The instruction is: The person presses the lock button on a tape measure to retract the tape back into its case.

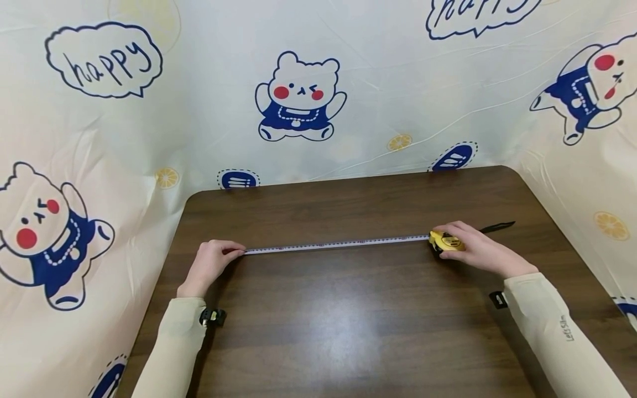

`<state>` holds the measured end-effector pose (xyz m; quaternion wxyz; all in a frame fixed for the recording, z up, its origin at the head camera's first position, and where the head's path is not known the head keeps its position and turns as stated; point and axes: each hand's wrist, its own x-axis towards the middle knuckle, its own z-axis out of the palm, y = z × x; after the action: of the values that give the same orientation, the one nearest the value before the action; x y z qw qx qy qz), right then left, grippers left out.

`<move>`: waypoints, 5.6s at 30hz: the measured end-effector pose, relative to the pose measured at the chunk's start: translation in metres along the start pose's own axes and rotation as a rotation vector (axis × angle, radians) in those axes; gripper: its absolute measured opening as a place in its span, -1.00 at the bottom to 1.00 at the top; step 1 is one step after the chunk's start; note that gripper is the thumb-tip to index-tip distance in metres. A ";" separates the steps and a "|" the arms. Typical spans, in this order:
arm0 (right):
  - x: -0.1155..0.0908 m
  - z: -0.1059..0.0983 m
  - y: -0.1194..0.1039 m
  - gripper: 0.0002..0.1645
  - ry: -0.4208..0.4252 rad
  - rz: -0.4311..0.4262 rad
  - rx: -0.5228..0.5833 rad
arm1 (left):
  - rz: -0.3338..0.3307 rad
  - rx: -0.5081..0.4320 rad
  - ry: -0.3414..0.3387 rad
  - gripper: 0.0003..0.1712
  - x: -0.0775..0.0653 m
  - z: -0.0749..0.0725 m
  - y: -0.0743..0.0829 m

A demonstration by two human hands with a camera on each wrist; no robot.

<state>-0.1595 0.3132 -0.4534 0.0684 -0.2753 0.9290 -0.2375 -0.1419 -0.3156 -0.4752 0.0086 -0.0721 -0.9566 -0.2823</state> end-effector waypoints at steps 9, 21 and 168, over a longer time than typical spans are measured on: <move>0.001 0.002 0.000 -0.31 -0.006 0.008 -0.002 | 0.035 -0.003 0.012 -0.90 0.003 0.002 0.001; 0.003 0.004 -0.003 -0.32 0.001 -0.023 0.005 | 0.046 -0.017 0.005 -0.90 0.006 0.007 0.009; 0.051 0.035 -0.050 -0.30 -0.060 -0.106 0.019 | 0.142 -0.119 -0.071 -0.88 0.036 0.068 0.085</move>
<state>-0.1691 0.2344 -0.4602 0.0860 -0.3302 0.9085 -0.2412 -0.1637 -0.2038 -0.4847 -0.0096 -0.1501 -0.9303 -0.3345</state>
